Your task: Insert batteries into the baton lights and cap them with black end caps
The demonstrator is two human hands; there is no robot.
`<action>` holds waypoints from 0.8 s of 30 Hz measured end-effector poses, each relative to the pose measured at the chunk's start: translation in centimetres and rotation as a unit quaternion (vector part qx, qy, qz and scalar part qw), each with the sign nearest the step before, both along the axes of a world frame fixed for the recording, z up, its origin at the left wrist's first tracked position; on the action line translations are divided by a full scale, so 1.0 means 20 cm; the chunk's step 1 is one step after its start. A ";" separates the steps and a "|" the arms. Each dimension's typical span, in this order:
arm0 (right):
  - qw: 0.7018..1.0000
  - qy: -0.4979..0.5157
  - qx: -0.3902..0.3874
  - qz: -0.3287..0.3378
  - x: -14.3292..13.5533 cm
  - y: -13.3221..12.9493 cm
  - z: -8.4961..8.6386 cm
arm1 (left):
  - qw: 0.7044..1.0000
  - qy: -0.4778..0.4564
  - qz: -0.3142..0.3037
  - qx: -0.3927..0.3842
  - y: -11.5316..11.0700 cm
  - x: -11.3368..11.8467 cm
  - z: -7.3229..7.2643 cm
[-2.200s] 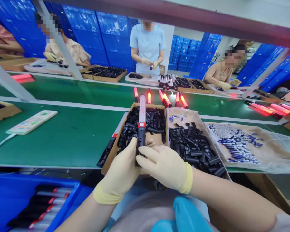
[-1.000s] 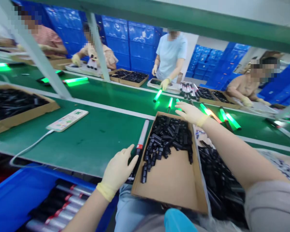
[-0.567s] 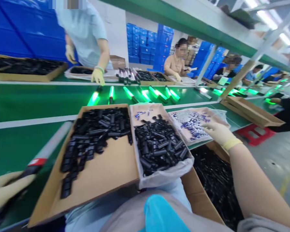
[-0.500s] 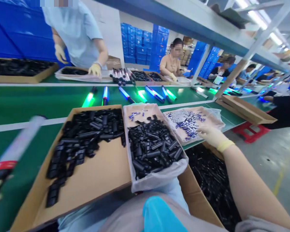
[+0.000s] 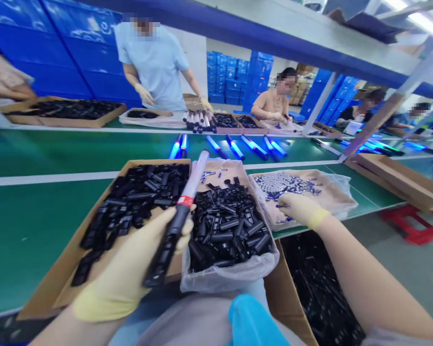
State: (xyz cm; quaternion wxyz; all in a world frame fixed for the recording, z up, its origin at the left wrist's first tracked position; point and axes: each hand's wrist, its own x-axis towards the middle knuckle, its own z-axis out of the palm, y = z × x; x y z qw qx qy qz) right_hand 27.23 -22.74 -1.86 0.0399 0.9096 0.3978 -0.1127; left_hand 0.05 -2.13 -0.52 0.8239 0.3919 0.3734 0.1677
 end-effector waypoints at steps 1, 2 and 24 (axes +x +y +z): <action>0.998 0.004 0.055 0.016 -0.09 -0.01 0.03 | 1.000 -0.001 -0.003 -0.006 -0.06 0.04 0.00; 0.992 0.019 0.121 0.037 -0.19 -0.01 0.04 | 1.000 -0.001 0.002 -0.010 -0.12 0.08 -0.01; 0.744 0.157 0.598 0.254 -0.97 0.30 -0.21 | 0.981 -0.094 0.149 -0.085 -0.26 0.08 -0.03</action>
